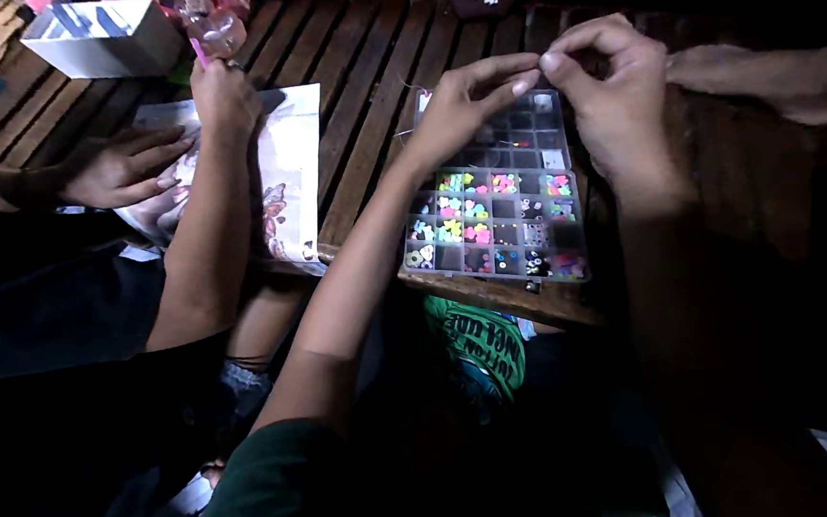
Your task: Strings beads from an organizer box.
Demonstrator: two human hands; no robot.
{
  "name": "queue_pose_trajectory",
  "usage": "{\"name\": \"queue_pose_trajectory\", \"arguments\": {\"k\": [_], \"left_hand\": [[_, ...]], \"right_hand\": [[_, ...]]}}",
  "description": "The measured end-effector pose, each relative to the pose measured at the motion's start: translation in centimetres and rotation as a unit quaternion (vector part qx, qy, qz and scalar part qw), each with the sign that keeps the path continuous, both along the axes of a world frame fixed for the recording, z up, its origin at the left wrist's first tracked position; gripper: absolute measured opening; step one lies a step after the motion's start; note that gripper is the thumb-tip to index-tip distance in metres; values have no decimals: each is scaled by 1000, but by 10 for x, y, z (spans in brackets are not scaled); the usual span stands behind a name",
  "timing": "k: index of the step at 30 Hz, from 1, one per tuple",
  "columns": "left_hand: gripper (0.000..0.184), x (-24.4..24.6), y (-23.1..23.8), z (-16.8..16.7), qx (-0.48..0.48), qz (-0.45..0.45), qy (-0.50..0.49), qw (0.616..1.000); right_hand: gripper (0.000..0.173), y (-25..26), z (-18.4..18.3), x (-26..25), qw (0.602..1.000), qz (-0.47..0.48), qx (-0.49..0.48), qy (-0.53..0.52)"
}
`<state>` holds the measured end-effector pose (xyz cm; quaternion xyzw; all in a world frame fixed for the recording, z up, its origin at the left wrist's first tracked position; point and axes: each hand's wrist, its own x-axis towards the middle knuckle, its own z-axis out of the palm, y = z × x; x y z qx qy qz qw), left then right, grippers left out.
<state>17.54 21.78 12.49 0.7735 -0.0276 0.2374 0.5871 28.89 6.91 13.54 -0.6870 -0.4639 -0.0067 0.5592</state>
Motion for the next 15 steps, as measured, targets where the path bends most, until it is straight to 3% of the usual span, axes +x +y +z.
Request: {"name": "queue_pose_trajectory", "arguments": {"k": [4, 8, 12, 15], "left_hand": [[20, -1, -3, 2, -88, -28, 30, 995], [10, 2, -3, -2, -111, -27, 27, 993], [6, 5, 0, -6, -83, 12, 0, 996], [11, 7, 10, -11, 46, 88, -16, 995]], "right_hand": [[14, 4, -3, -4, 1000, 19, 6, -4], [14, 5, -3, -7, 1000, 20, -3, -3], [28, -3, 7, -4, 997, -16, -42, -63], [37, -31, 31, -22, 979, -34, -148, -138]]}}
